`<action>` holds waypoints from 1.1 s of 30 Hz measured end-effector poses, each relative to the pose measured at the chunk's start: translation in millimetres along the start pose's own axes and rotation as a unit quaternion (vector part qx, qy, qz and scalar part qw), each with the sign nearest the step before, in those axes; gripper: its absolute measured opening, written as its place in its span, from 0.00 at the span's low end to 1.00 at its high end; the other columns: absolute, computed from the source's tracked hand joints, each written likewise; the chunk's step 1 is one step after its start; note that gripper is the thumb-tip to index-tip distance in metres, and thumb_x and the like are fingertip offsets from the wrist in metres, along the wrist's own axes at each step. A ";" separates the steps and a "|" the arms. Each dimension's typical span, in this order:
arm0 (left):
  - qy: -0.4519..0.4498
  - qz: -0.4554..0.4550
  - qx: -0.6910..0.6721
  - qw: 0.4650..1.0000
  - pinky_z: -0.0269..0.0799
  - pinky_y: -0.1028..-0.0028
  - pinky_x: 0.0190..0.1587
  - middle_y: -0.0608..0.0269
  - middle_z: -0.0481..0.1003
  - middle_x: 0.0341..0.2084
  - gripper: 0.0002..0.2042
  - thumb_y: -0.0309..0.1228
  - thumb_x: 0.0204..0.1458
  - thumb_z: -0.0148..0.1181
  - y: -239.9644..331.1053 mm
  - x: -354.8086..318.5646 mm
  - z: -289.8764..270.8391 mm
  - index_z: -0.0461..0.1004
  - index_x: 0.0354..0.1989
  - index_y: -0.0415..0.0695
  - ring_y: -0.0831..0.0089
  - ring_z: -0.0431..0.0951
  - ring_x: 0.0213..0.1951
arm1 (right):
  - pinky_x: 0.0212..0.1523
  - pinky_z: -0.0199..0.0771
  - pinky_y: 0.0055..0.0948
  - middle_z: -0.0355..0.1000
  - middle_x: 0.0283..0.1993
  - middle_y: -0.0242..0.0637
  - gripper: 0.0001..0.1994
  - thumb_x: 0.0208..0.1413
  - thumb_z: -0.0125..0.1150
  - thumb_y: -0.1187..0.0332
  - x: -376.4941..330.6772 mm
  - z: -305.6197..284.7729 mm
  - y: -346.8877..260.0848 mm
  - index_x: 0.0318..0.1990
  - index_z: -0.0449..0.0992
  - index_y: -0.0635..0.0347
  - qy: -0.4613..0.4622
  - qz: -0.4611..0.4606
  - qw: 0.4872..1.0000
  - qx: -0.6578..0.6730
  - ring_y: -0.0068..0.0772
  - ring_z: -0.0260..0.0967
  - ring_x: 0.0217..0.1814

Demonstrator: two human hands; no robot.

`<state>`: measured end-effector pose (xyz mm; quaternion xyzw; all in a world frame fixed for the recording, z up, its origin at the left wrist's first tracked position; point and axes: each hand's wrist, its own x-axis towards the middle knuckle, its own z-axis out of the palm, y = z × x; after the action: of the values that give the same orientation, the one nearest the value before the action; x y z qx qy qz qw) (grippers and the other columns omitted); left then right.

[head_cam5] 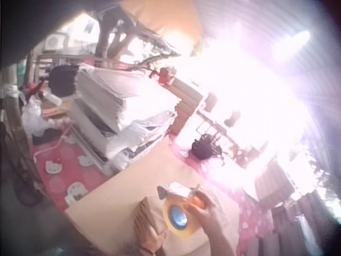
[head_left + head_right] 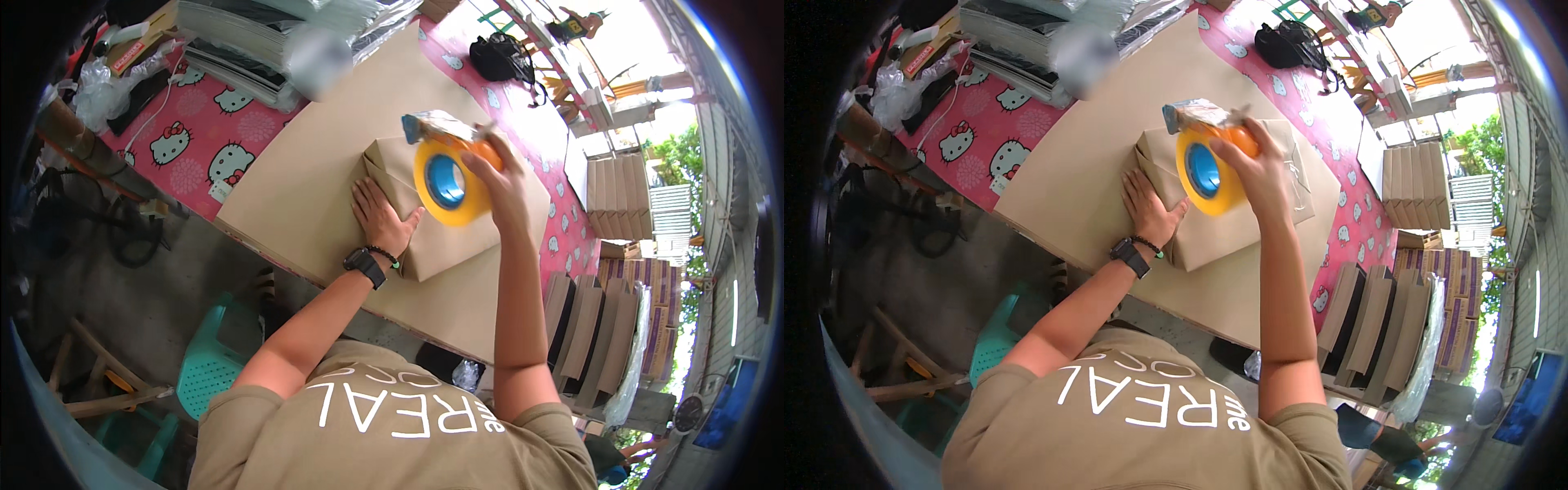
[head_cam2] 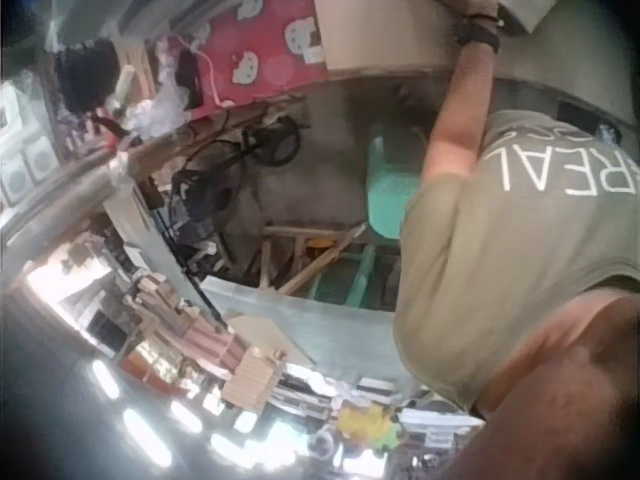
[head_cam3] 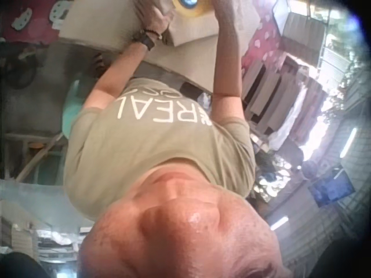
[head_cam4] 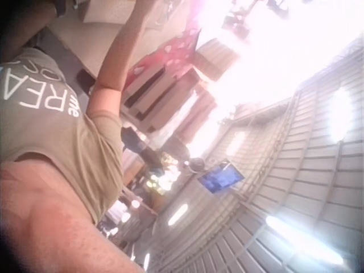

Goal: The person takes illustration boards from a pallet, walks to a packing station, and wraps a stack of boards in brown paper, securing it with tape using a dispenser.

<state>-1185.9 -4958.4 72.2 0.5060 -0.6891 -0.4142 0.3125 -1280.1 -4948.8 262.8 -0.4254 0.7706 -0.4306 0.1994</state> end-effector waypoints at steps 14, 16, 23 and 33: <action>-0.029 0.024 0.029 0.999 0.37 0.42 0.57 0.35 0.38 0.59 0.47 0.43 0.37 0.62 6.8 5.4 -15.5 0.37 0.63 0.53 0.40 0.37 0.61 | 0.27 0.71 0.30 0.70 0.29 0.39 0.29 0.33 0.56 0.42 113.8 42.4 3.4 0.33 0.75 0.59 -0.393 0.125 0.815 -0.407 0.34 0.68 0.27; -0.051 0.013 0.045 0.998 0.35 0.42 0.57 0.34 0.38 0.59 0.48 0.45 0.37 0.61 4.4 6.9 -18.1 0.34 0.64 0.52 0.40 0.36 0.61 | 0.24 0.70 0.30 0.70 0.29 0.39 0.29 0.33 0.56 0.42 115.2 46.6 2.1 0.33 0.75 0.61 -0.397 0.139 0.797 -0.435 0.33 0.68 0.26; -0.054 0.020 0.006 0.998 0.36 0.42 0.57 0.31 0.38 0.58 0.49 0.41 0.37 0.63 9.3 12.0 -20.8 0.32 0.64 0.53 0.39 0.35 0.61 | 0.30 0.66 0.23 0.71 0.30 0.36 0.27 0.36 0.56 0.44 108.3 39.3 -9.1 0.36 0.76 0.59 -0.450 0.202 0.735 -0.466 0.26 0.65 0.29; -0.143 0.145 0.031 0.979 0.33 0.36 0.54 0.46 0.37 0.62 0.42 0.43 0.38 0.59 4.9 19.3 -48.4 0.43 0.63 0.53 0.46 0.34 0.63 | 0.42 0.66 0.24 0.70 0.47 0.36 0.27 0.38 0.58 0.50 64.0 14.7 14.6 0.43 0.74 0.61 -0.461 0.186 0.739 -0.455 0.28 0.68 0.40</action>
<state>-1152.6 -4988.4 99.1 0.3455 -0.8051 -0.4110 0.2520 -1313.0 -5005.1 246.3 -0.4601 0.7528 0.2655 0.3887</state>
